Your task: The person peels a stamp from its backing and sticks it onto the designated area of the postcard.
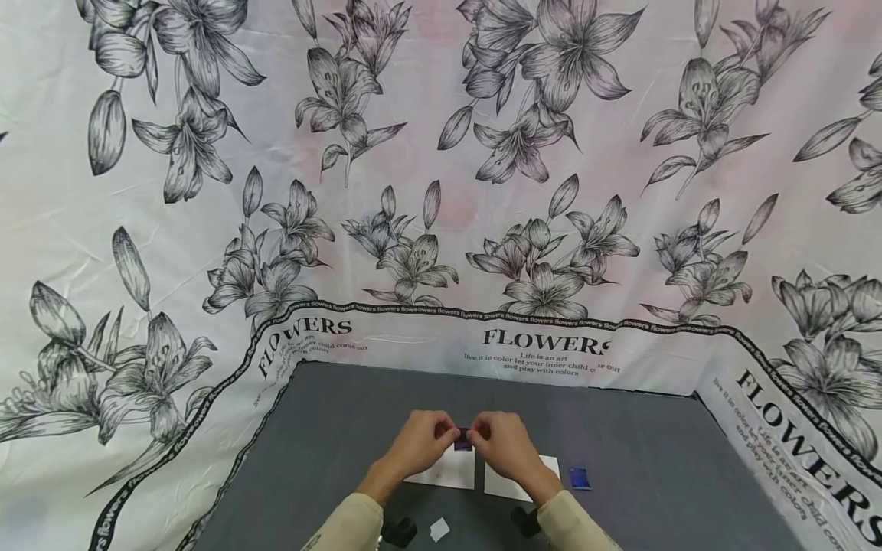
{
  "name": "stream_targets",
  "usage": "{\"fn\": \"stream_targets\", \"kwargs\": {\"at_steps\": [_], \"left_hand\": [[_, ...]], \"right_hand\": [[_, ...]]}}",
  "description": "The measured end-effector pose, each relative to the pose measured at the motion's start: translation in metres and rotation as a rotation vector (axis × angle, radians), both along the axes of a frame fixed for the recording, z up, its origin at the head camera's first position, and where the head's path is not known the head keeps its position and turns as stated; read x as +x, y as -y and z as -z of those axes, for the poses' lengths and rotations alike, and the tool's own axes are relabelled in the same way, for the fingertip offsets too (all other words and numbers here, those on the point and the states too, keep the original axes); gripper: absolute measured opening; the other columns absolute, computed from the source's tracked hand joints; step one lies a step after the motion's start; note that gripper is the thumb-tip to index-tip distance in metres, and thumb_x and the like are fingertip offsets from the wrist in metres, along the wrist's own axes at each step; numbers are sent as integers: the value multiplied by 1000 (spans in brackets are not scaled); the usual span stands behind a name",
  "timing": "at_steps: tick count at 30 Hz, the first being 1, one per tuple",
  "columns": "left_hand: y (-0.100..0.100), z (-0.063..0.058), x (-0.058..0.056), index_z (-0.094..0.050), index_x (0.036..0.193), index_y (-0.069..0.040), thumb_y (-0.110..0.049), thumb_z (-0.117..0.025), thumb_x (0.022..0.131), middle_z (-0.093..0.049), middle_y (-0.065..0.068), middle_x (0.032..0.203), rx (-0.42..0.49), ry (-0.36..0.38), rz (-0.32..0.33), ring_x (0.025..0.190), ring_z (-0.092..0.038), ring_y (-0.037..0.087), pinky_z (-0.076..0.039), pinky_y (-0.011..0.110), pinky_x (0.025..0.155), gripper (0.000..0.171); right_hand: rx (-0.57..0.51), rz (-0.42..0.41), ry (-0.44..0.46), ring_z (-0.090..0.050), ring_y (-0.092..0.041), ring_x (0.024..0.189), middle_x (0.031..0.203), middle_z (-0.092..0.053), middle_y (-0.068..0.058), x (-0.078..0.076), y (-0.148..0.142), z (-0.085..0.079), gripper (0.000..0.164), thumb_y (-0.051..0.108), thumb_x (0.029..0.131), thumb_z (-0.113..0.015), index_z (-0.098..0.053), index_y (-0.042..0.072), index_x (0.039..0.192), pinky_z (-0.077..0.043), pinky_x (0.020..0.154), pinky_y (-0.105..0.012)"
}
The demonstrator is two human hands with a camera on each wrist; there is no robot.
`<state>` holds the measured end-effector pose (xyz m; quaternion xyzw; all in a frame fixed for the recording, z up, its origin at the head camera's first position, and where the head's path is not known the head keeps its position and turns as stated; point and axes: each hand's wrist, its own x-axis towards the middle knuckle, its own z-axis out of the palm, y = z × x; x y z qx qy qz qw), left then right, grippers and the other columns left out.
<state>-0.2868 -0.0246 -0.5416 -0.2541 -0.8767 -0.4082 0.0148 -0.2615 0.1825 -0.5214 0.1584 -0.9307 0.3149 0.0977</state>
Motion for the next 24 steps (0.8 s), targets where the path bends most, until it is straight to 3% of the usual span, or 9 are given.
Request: {"fn": "stream_targets", "kwargs": {"at_steps": [15,24], "left_hand": [[-6,14,-10,-79,95,-11,-18,-76,104,-65,-9,77,-47,31,-14,66,-54,3,-47,23,59,11],[-14,21,-11,-80,93,-9,-15,-78,101,-65,-7,76,-75,54,-71,65,-53,4,-45,23,58,10]], "right_hand": [[4,-4,30,-52,-4,58,68,-65,8,-9,-2,19,14,10,94,-79,-75,14,81,-44,52,-25],[31,44,55,-50,-7,57,66,-61,7,-10,0,26,17,11,94,-78,-73,13,77,-41,51,-25]]}}
